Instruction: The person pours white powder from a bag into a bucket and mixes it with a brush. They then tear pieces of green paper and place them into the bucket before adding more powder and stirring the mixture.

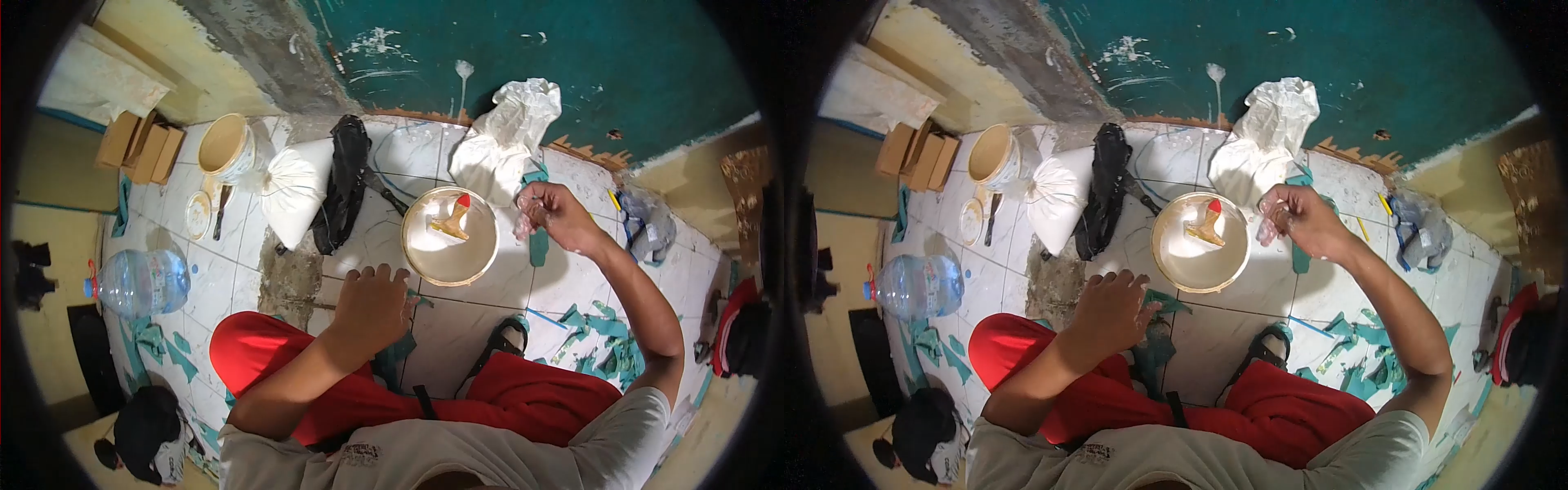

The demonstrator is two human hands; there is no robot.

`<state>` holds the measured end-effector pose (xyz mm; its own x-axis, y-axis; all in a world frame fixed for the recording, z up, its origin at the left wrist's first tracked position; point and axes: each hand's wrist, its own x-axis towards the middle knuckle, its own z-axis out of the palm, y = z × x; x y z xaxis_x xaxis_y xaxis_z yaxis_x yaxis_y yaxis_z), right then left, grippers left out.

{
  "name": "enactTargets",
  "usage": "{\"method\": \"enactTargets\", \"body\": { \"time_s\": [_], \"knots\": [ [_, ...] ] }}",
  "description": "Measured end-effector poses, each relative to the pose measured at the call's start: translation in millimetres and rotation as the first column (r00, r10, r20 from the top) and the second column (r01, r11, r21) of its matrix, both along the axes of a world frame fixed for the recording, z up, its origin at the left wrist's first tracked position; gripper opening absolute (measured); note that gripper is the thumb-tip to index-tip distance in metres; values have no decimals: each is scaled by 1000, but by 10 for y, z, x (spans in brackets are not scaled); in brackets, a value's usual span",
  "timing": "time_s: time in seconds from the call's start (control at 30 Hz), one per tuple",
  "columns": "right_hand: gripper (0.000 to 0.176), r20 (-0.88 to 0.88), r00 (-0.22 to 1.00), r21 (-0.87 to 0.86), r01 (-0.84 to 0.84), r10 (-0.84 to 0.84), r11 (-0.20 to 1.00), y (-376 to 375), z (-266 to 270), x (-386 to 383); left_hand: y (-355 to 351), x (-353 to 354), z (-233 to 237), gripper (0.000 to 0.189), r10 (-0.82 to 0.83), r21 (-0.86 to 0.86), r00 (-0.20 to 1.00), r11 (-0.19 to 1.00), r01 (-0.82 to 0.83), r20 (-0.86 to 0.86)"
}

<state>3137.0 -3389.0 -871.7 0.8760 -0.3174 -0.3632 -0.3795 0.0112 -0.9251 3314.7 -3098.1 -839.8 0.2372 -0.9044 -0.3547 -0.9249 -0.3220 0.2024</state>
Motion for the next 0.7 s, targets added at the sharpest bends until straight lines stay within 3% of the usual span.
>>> {"method": "enactTargets", "body": {
  "time_s": [0.07, 0.2, 0.27, 0.33, 0.4, 0.47, 0.53, 0.57, 0.63, 0.7],
  "knots": [
    [25, -15, 998, -19, -59, 59, 998, 5, 2, 55, 32, -87, 119, 40, 45, 5, 999, 999, -45, 9],
    [29, 124, 983, -33, -131, 134, 991, 11, -109, 305, 104, -244, 253, 41, 122, -27, 992, 992, -121, 30],
    [26, 177, 966, -160, -160, 188, 974, 14, -172, 455, 123, -321, 333, 42, 161, -14, 986, 987, -160, 44],
    [21, 242, 939, -179, -203, 244, 963, -30, -175, 595, 79, -352, 425, 42, 183, 47, 981, 982, -180, -67],
    [18, 126, 896, -623, -262, 425, 737, -114, -249, 713, 58, -397, 560, 41, 160, 78, 986, 985, -156, -48],
    [21, 123, 865, -688, -280, 487, 670, -124, -373, 754, 48, -480, 928, 40, 67, 110, 997, 992, -64, -23],
    [19, 75, 815, -911, -178, 575, 371, -55, -453, 726, 107, -470, 1206, 41, 63, 120, 997, 991, -57, -49],
    [19, 78, 814, -911, -175, 575, 372, -50, -504, 745, 146, -405, 1284, 42, 60, 143, 992, 989, -44, -113],
    [19, 55, 843, -962, -98, 535, 253, -25, -631, 735, 177, -231, 1255, 43, 74, 194, 972, 981, -30, -224],
    [18, 42, 829, -975, -89, 558, 205, 7, -688, 731, 189, -79, 943, 43, 153, 150, 962, 981, -121, -225]
  ]
}}
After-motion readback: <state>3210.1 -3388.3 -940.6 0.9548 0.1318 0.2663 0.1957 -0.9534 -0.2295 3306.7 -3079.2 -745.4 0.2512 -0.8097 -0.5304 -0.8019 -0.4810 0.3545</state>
